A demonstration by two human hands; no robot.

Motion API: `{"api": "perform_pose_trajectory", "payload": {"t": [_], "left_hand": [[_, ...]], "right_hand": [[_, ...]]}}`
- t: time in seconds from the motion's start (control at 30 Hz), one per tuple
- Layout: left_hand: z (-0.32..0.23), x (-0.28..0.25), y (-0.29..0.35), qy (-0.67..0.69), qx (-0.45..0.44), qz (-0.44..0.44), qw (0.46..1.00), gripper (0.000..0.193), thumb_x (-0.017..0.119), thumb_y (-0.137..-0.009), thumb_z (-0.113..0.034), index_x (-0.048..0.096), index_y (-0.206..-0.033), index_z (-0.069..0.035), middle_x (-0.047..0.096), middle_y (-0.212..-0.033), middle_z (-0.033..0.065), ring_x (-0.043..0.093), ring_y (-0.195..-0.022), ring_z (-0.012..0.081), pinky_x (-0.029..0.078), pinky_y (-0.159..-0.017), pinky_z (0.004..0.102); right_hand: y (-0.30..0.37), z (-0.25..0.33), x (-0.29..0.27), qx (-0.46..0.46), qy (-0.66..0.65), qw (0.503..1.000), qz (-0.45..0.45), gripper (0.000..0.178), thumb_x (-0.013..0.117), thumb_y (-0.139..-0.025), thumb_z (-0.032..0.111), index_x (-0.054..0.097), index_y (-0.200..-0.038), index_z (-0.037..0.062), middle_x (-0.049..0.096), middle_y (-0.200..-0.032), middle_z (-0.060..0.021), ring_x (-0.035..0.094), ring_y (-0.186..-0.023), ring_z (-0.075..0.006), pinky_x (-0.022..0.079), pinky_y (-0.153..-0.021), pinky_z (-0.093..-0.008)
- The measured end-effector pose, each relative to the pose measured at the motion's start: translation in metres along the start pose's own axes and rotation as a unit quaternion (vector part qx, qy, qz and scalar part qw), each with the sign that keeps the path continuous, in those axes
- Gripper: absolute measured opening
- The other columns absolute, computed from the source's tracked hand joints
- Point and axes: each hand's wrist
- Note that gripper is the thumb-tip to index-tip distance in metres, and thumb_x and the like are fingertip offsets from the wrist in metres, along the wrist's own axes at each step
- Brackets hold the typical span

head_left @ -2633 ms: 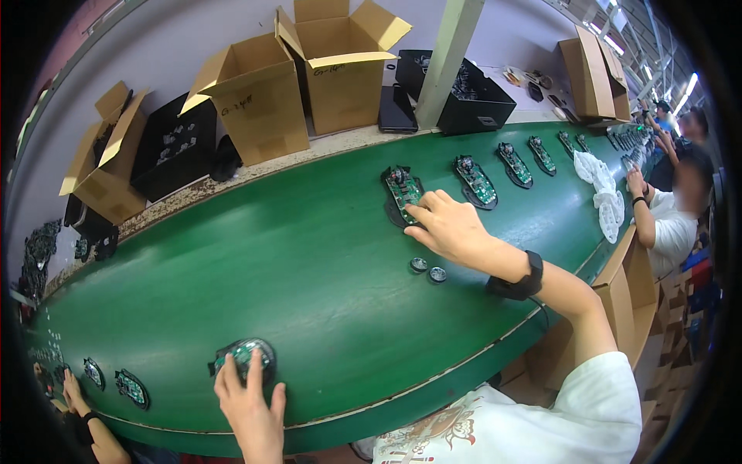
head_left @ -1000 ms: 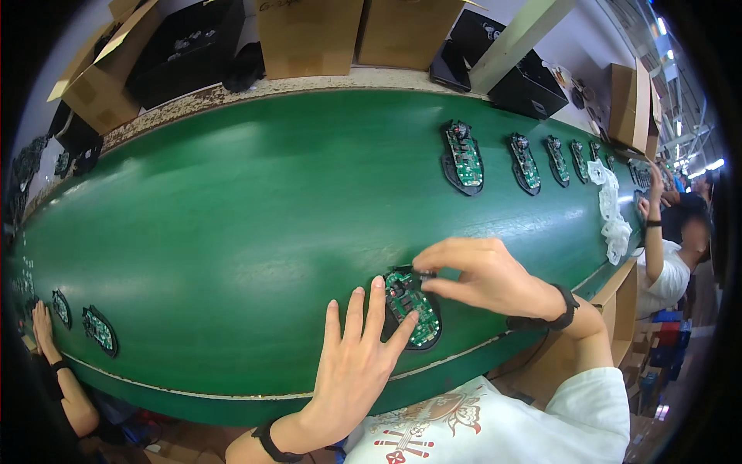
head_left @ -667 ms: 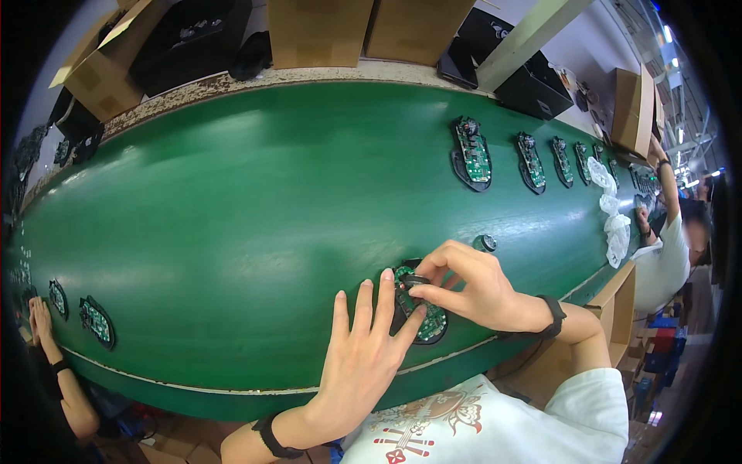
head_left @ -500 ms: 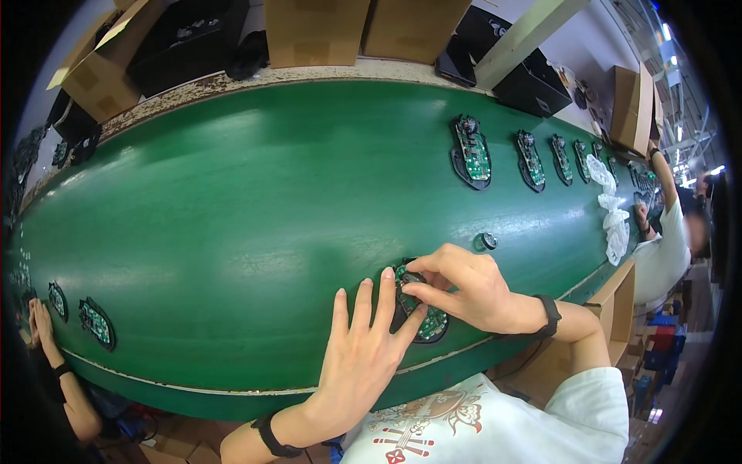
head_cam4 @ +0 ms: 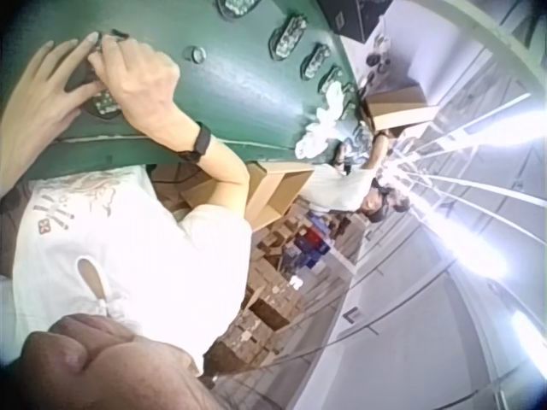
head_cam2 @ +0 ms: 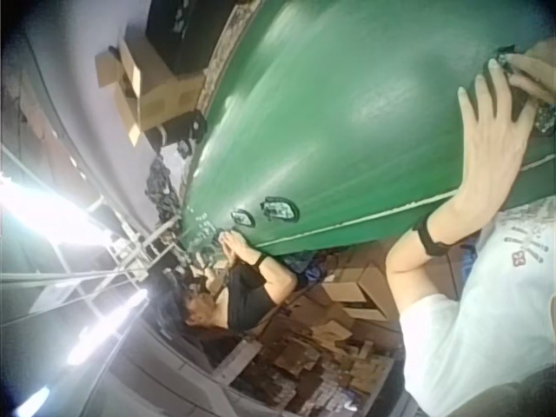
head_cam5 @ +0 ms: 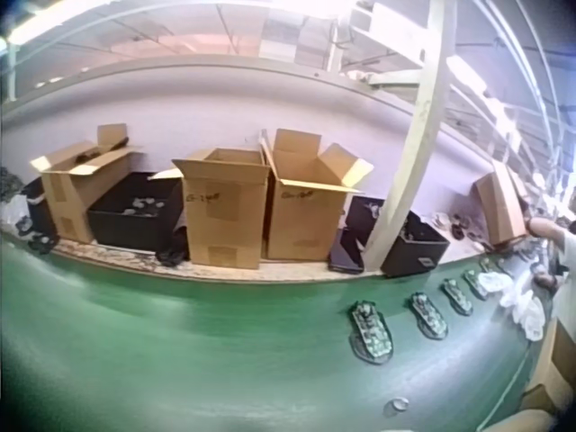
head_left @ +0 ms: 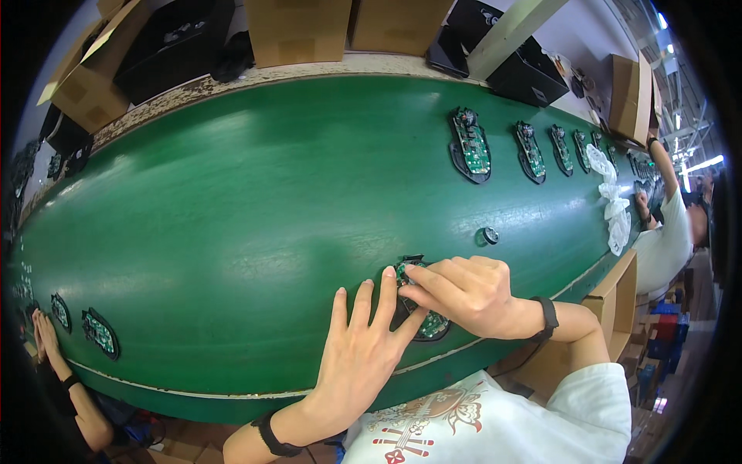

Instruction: The person assembles small electronic devices on a green workbench. They place circular components onto green circuit boards, secure them, and then place the finished units into plastic bags. The person also retrieves new components from a cardboard box and organizes them on the table.

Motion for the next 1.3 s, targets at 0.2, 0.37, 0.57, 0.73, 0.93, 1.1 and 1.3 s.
{"api": "perform_pose_trajectory", "payload": {"t": [0.2,0.37,0.57,0.73,0.93,1.1,1.3], "left_hand": [[0.000,0.006,-0.001,-0.001,0.001,-0.004,1.000,0.052,0.076,-0.073,-0.015,0.066,-0.122,-0.027,0.049,-0.137,0.0203,0.053,-0.116,0.0335,0.044,-0.098,0.0536],[0.001,0.003,-0.004,0.018,0.019,0.019,0.999,0.052,0.064,-0.080,-0.011,0.059,-0.131,-0.019,0.044,-0.140,0.0221,0.051,-0.115,0.0337,0.044,-0.099,0.0551],[0.003,0.002,-0.008,0.020,0.026,0.036,0.999,0.054,0.064,-0.080,-0.011,0.059,-0.132,-0.020,0.045,-0.138,0.0234,0.052,-0.113,0.0335,0.045,-0.098,0.0549],[0.005,0.005,-0.012,0.009,0.026,0.013,1.000,0.048,0.078,-0.070,-0.014,0.068,-0.117,-0.024,0.050,-0.136,0.0235,0.054,-0.112,0.0326,0.045,-0.097,0.0525],[0.006,0.007,-0.012,0.023,0.028,0.007,0.999,0.048,0.080,-0.068,-0.015,0.069,-0.114,-0.023,0.047,-0.139,0.0228,0.053,-0.113,0.0328,0.045,-0.097,0.0523],[0.008,0.004,-0.014,0.031,0.027,0.015,0.999,0.050,0.080,-0.067,-0.015,0.069,-0.115,-0.025,0.046,-0.139,0.0218,0.051,-0.116,0.0336,0.043,-0.098,0.0490],[0.014,-0.002,-0.016,0.069,0.031,0.018,0.997,0.054,0.080,-0.067,-0.013,0.068,-0.118,-0.023,0.046,-0.139,0.0211,0.049,-0.117,0.0342,0.042,-0.098,0.0466]], "right_hand": [[0.003,-0.006,-0.006,-0.010,-0.043,0.997,0.062,0.039,0.076,-0.076,0.016,0.067,-0.111,0.0007,0.063,-0.079,-0.0012,0.058,-0.063,-0.0126,0.045,-0.046,-0.0257],[0.009,-0.016,-0.011,-0.016,-0.085,0.990,0.116,0.053,0.071,-0.070,0.007,0.062,-0.121,-0.0031,0.063,-0.089,-0.0045,0.060,-0.074,-0.0150,0.047,-0.047,-0.0260],[0.001,-0.012,-0.015,-0.008,-0.079,0.983,0.166,0.051,0.068,-0.071,0.004,0.061,-0.121,-0.0055,0.057,-0.084,-0.0041,0.057,-0.080,-0.0163,0.046,-0.046,-0.0259],[0.004,-0.010,-0.007,-0.038,-0.058,0.988,0.135,0.049,0.066,-0.071,0.004,0.060,-0.118,-0.0104,0.055,-0.082,-0.0052,0.057,-0.080,-0.0156,0.044,-0.043,-0.0239],[0.024,0.000,-0.003,-0.062,0.037,0.995,0.065,0.049,0.066,-0.063,0.006,0.066,-0.110,-0.0093,0.063,-0.094,-0.0078,0.053,-0.065,-0.0133,0.043,-0.044,-0.0244],[0.008,-0.009,-0.007,-0.054,0.031,0.996,0.056,0.048,0.067,-0.066,0.009,0.067,-0.112,-0.0062,0.063,-0.097,-0.0086,0.054,-0.068,-0.0141,0.039,-0.045,-0.0237],[0.011,-0.003,-0.004,-0.050,0.044,0.996,0.066,0.047,0.067,-0.068,0.010,0.067,-0.112,-0.0045,0.063,-0.100,-0.0101,0.057,-0.071,-0.0155,0.042,-0.046,-0.0231]]}}
Point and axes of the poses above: each hand's wrist, its own y-axis away from the middle knuckle, its own x-axis out of the palm, z = x × y
